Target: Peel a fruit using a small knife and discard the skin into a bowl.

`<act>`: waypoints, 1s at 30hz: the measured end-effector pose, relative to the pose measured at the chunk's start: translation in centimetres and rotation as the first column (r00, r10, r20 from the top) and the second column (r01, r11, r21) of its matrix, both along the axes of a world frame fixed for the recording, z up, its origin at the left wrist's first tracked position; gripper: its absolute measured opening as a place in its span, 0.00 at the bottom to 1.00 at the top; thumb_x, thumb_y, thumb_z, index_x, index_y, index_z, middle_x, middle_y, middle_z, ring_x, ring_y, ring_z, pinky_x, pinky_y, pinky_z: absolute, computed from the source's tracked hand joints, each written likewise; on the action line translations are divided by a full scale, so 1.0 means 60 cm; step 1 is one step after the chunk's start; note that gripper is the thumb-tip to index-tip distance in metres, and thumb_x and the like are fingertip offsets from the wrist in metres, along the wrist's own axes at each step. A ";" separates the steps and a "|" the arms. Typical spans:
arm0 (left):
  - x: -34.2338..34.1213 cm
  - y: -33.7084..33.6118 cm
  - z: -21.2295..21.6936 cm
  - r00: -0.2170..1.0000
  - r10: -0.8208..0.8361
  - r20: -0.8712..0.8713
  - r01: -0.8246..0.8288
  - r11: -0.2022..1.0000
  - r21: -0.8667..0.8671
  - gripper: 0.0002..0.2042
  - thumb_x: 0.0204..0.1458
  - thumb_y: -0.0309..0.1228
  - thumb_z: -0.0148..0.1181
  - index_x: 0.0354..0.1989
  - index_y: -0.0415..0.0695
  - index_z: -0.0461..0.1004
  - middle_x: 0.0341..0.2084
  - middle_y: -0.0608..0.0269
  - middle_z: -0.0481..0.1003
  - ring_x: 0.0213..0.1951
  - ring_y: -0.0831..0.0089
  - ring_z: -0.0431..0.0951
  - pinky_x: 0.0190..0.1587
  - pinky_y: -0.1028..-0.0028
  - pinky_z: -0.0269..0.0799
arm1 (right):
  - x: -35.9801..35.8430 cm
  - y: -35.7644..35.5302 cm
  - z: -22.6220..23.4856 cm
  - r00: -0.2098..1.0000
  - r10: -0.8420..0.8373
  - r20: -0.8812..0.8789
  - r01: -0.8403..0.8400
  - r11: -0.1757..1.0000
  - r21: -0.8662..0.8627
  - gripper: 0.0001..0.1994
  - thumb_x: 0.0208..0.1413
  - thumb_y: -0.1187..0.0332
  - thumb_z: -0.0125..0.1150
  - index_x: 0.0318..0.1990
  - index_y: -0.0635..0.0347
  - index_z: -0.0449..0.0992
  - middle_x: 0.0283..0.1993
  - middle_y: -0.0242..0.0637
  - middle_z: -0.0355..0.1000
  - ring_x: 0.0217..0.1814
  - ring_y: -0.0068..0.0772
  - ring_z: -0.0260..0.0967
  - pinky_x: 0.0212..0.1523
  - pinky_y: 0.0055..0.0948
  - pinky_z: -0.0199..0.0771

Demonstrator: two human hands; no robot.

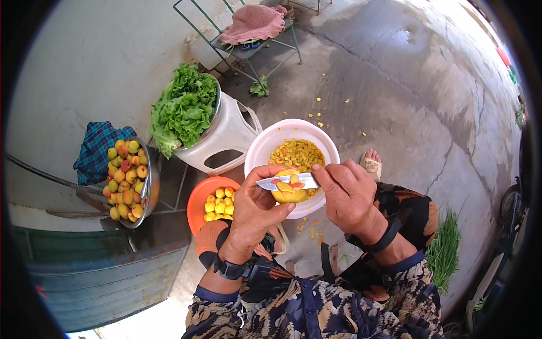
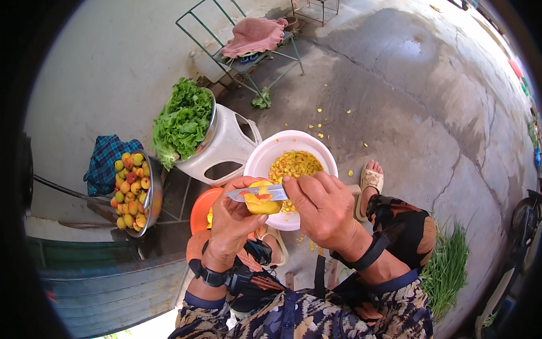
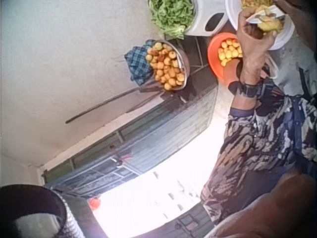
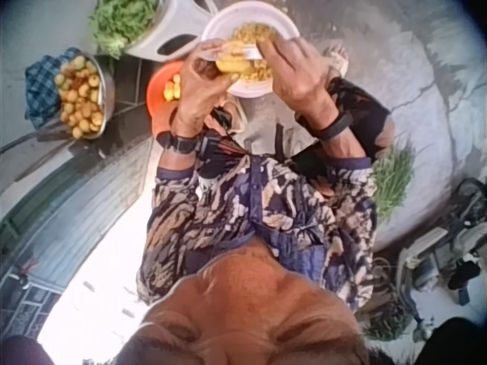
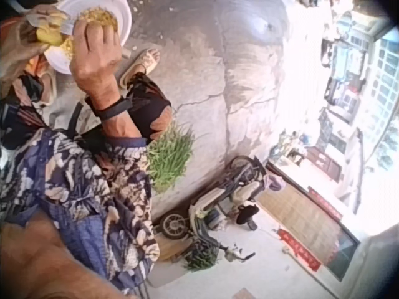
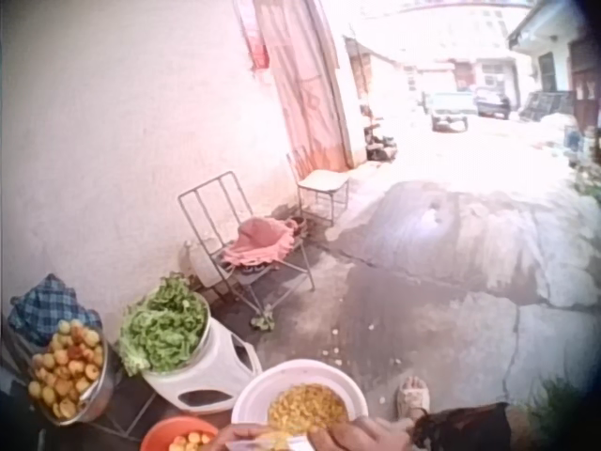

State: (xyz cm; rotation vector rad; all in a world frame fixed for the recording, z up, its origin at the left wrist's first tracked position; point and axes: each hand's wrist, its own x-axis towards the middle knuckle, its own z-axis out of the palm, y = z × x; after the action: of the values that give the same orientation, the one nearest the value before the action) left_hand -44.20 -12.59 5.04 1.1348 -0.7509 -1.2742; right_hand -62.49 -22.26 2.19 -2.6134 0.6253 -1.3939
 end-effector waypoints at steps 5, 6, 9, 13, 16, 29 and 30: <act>-0.003 -0.004 -0.004 0.985 -0.003 0.170 0.005 1.000 -0.014 0.29 0.43 0.10 0.67 0.56 0.38 0.67 0.55 0.55 0.73 0.58 0.69 0.75 0.64 0.66 0.71 | 0.001 0.009 0.005 0.995 0.095 -0.019 -0.096 0.994 -0.050 0.26 0.36 0.72 0.61 0.48 0.73 0.79 0.37 0.40 0.72 0.31 0.36 0.70 0.27 0.33 0.70; -0.002 -0.004 -0.005 0.982 0.010 0.188 0.001 0.998 -0.061 0.29 0.43 0.10 0.66 0.56 0.39 0.67 0.55 0.55 0.73 0.58 0.69 0.75 0.64 0.66 0.71 | 0.001 0.009 0.005 0.995 0.095 -0.019 -0.096 0.994 -0.050 0.26 0.36 0.72 0.61 0.48 0.73 0.79 0.37 0.40 0.72 0.31 0.36 0.70 0.27 0.33 0.70; 0.001 -0.003 -0.005 0.992 0.036 0.123 -0.024 0.995 -0.092 0.28 0.44 0.10 0.66 0.56 0.39 0.67 0.56 0.54 0.73 0.58 0.68 0.75 0.64 0.66 0.71 | 0.001 0.008 0.004 0.999 0.030 -0.042 -0.031 0.999 -0.042 0.25 0.38 0.72 0.61 0.49 0.72 0.79 0.37 0.41 0.72 0.33 0.37 0.70 0.29 0.34 0.70; 0.009 0.001 -0.010 0.995 0.018 0.100 -0.002 0.988 -0.156 0.30 0.44 0.11 0.65 0.57 0.40 0.65 0.58 0.52 0.71 0.60 0.66 0.73 0.65 0.64 0.70 | -0.010 -0.008 0.001 0.979 -0.145 -0.141 0.161 0.981 0.110 0.23 0.40 0.77 0.61 0.49 0.72 0.77 0.36 0.44 0.71 0.36 0.44 0.71 0.33 0.37 0.72; 0.007 -0.003 -0.009 0.995 0.021 0.094 -0.006 0.989 -0.151 0.30 0.45 0.13 0.68 0.58 0.40 0.64 0.58 0.51 0.71 0.60 0.65 0.72 0.65 0.63 0.69 | -0.015 -0.013 0.012 0.988 -0.140 -0.063 0.146 0.984 0.103 0.22 0.39 0.81 0.60 0.48 0.73 0.78 0.36 0.45 0.72 0.34 0.45 0.71 0.33 0.38 0.73; 0.009 -0.006 -0.021 0.863 0.069 -0.501 -0.071 0.997 0.016 0.24 0.63 0.28 0.57 0.66 0.36 0.60 0.57 0.48 0.72 0.58 0.60 0.77 0.63 0.63 0.76 | 0.002 0.006 0.009 0.998 0.013 0.066 -0.010 0.999 -0.049 0.25 0.37 0.74 0.64 0.50 0.71 0.80 0.37 0.41 0.73 0.33 0.37 0.71 0.29 0.33 0.70; 0.005 -0.007 -0.021 0.840 0.043 -0.542 -0.069 0.997 -0.028 0.23 0.63 0.28 0.57 0.65 0.36 0.61 0.56 0.49 0.73 0.57 0.61 0.78 0.62 0.64 0.77 | 0.002 0.007 0.007 0.999 0.029 0.042 -0.026 0.996 -0.080 0.26 0.38 0.73 0.63 0.51 0.72 0.79 0.38 0.41 0.73 0.33 0.37 0.71 0.29 0.32 0.69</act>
State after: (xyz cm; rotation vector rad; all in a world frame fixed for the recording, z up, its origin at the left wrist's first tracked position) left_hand -43.91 -12.99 3.76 0.6923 -0.3144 -1.4291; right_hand -62.39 -21.83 2.62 -2.6343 0.5373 -1.4923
